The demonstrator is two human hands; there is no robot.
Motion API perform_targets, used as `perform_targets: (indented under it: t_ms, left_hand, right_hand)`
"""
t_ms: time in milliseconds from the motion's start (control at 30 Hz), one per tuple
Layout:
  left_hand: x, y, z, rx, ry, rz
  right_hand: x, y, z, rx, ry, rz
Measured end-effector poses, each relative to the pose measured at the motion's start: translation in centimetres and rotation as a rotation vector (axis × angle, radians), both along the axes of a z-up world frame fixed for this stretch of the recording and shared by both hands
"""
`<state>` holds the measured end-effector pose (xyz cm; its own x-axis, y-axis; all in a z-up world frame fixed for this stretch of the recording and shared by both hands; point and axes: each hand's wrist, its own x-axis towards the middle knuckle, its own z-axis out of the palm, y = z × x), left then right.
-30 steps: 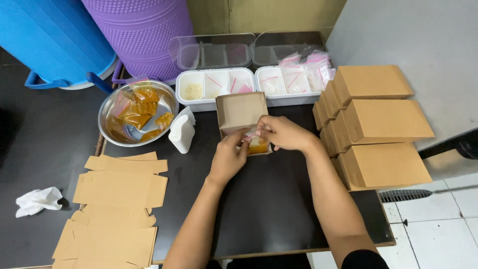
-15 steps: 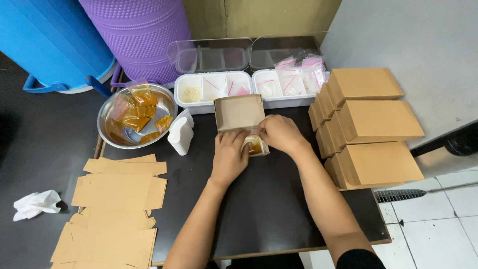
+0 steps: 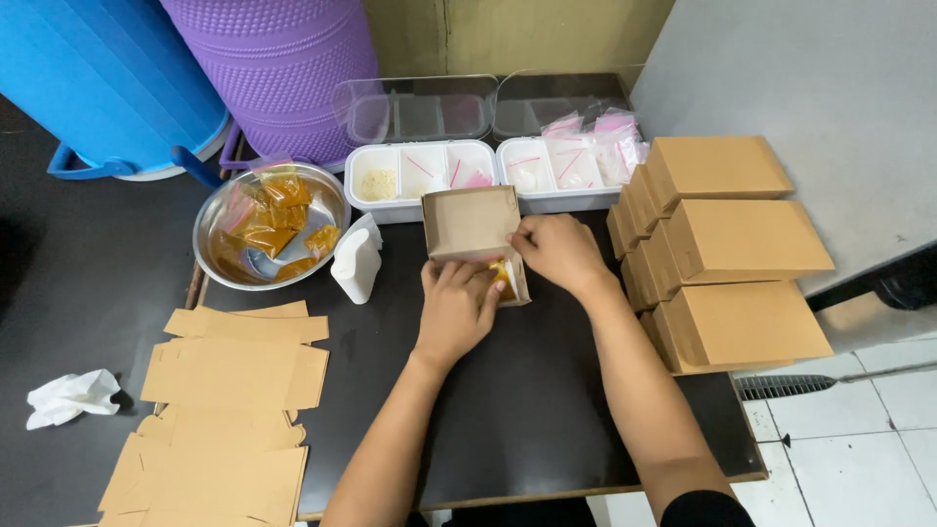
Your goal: The person folds a flat cardboard piece into a small box, places a folded white tissue inside, adds a small sealed packet, and closes the box. The person then picks up another flat cardboard piece to begin the next box.
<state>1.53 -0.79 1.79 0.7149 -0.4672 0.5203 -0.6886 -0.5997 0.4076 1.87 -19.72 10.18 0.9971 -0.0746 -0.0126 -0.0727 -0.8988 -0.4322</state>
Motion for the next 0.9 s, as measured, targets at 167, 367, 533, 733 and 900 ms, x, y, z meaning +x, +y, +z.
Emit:
perform_targets:
  t_ms: [167, 367, 533, 733, 900]
  left_hand:
    - [1.3, 2.0, 1.2, -0.409, 0.034, 0.113]
    - [2.8, 3.3, 1.0, -0.779, 0.532, 0.157]
    - [4.1, 3.3, -0.7, -0.895, 0.683, 0.134]
    - [3.5, 4.4, 1.5, -0.836, 0.512, 0.076]
    - [2.4, 5.7, 3.0, -0.441, 0.266, 0.101]
  right_hand:
    - [1.7, -1.7, -2.9, 0.249, -0.131, -0.114]
    - [2.7, -1.5, -4.9, 0.5, -0.062, -0.177]
    - [2.7, -2.2, -4.4, 0.58, -0.053, -0.121]
    - [-0.5, -0.8, 0.0, 0.477, -0.052, 0.093]
    - [-2.2, -0.9, -2.2, 0.258, -0.1, 0.065]
